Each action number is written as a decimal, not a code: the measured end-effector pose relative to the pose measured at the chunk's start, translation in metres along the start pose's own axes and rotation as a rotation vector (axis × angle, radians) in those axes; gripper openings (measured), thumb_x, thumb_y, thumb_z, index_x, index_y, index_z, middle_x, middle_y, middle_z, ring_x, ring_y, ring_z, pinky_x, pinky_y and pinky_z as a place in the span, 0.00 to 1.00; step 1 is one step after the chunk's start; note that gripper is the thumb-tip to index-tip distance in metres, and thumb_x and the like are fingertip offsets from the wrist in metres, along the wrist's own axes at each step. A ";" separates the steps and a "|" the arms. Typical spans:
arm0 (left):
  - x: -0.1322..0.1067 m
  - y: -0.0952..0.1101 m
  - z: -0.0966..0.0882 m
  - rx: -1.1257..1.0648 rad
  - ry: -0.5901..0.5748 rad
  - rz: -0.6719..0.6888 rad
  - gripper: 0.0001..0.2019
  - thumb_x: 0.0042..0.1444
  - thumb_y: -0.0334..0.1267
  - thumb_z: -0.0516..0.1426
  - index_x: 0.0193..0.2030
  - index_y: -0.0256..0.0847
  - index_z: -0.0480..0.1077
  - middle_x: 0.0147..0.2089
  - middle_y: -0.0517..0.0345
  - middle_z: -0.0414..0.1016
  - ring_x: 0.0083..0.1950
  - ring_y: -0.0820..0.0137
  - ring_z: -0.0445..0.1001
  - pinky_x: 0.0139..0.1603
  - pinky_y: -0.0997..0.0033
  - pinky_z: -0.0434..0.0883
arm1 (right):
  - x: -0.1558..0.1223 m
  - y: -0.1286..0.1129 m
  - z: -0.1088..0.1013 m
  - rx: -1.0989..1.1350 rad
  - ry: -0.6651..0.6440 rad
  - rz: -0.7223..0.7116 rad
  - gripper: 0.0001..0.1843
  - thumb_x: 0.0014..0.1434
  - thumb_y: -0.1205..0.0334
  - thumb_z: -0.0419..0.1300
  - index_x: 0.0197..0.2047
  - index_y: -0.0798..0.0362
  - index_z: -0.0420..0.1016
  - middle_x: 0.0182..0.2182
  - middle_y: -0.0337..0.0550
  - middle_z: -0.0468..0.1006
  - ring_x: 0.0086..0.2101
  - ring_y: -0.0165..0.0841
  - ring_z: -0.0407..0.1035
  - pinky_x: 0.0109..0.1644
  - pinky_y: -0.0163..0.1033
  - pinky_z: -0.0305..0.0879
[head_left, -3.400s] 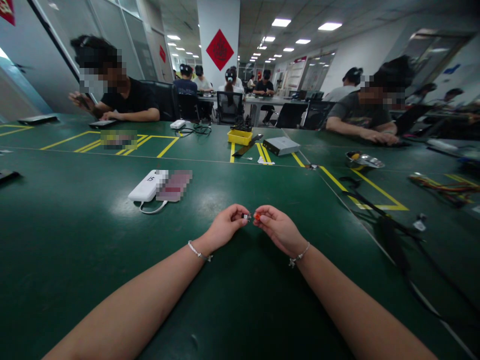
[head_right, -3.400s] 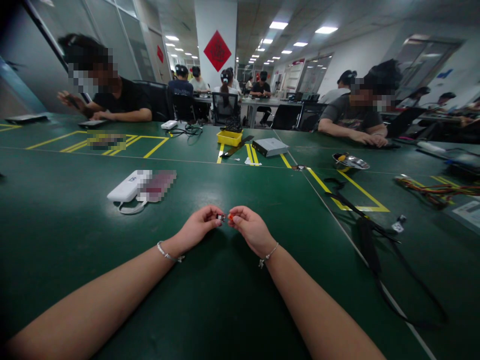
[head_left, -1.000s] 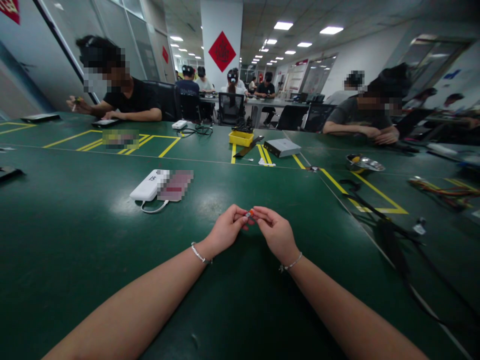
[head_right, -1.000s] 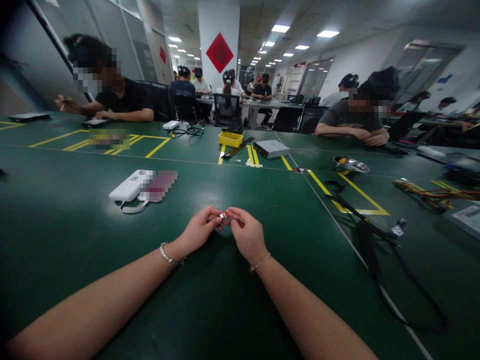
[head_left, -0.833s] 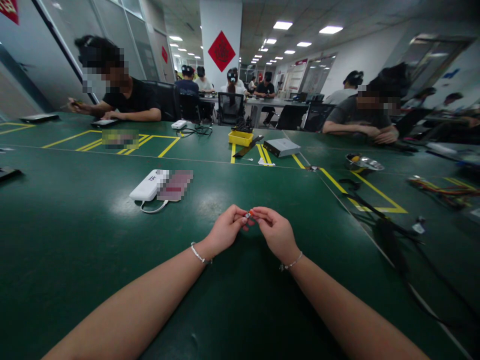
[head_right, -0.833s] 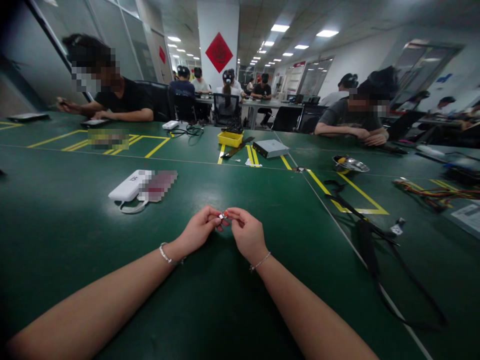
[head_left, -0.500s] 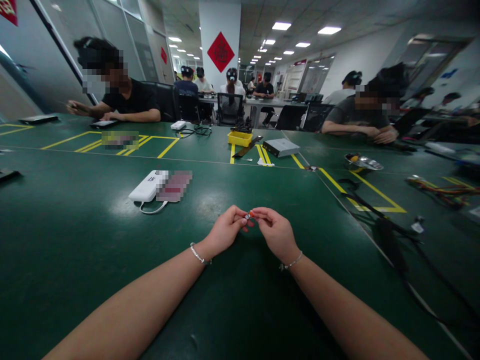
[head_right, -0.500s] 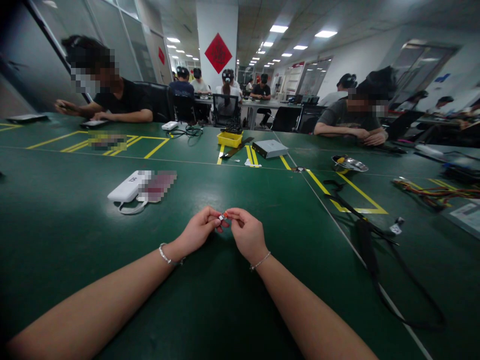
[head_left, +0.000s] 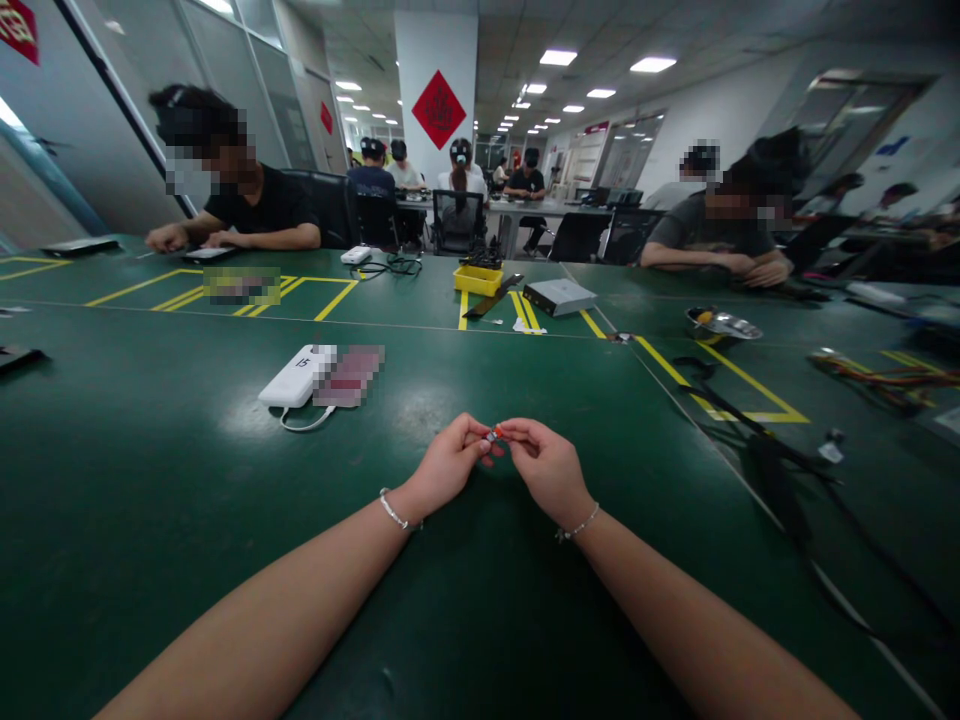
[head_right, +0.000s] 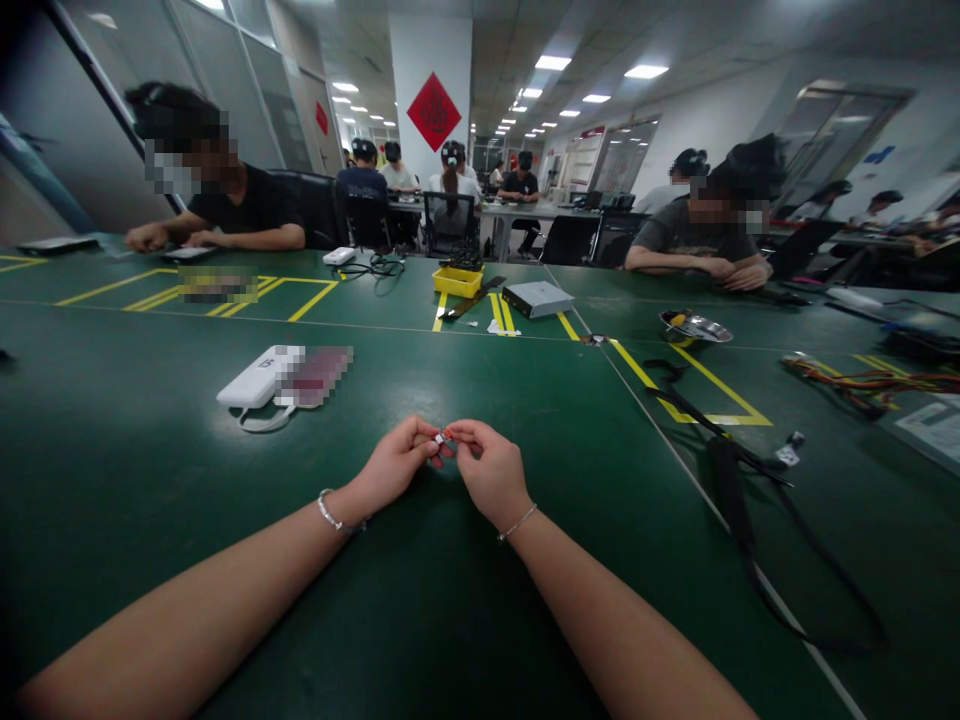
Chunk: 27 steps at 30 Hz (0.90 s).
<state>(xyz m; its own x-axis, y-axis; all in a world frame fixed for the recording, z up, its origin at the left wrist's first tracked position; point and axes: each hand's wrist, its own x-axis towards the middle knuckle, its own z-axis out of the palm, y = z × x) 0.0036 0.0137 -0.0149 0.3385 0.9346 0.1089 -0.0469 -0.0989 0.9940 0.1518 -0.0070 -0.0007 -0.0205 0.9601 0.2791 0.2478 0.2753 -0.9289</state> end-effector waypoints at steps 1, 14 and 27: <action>0.000 0.000 0.000 0.004 -0.002 0.004 0.02 0.53 0.30 0.52 0.33 0.37 0.61 0.30 0.59 0.74 0.29 0.75 0.71 0.34 0.72 0.68 | 0.000 0.001 0.000 0.003 -0.002 0.001 0.12 0.49 0.69 0.53 0.37 0.53 0.72 0.34 0.44 0.77 0.35 0.33 0.73 0.43 0.41 0.69; 0.003 -0.013 -0.005 0.190 -0.139 0.045 0.06 0.55 0.37 0.52 0.39 0.38 0.62 0.32 0.57 0.73 0.34 0.72 0.72 0.38 0.69 0.68 | 0.008 0.006 -0.010 -0.319 -0.159 -0.095 0.11 0.50 0.67 0.56 0.38 0.52 0.74 0.32 0.41 0.69 0.32 0.30 0.69 0.38 0.37 0.68; 0.000 -0.006 -0.005 0.346 -0.198 0.053 0.11 0.55 0.35 0.51 0.45 0.40 0.60 0.37 0.56 0.75 0.38 0.72 0.73 0.41 0.69 0.68 | 0.037 0.063 -0.165 -1.240 0.289 0.492 0.15 0.52 0.60 0.50 0.39 0.53 0.74 0.37 0.53 0.72 0.39 0.41 0.67 0.40 0.43 0.62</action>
<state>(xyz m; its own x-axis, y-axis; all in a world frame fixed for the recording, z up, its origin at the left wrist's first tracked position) -0.0010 0.0162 -0.0209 0.5200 0.8448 0.1261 0.2390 -0.2856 0.9281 0.3265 0.0375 -0.0086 0.4851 0.8581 0.1681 0.8722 -0.4612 -0.1626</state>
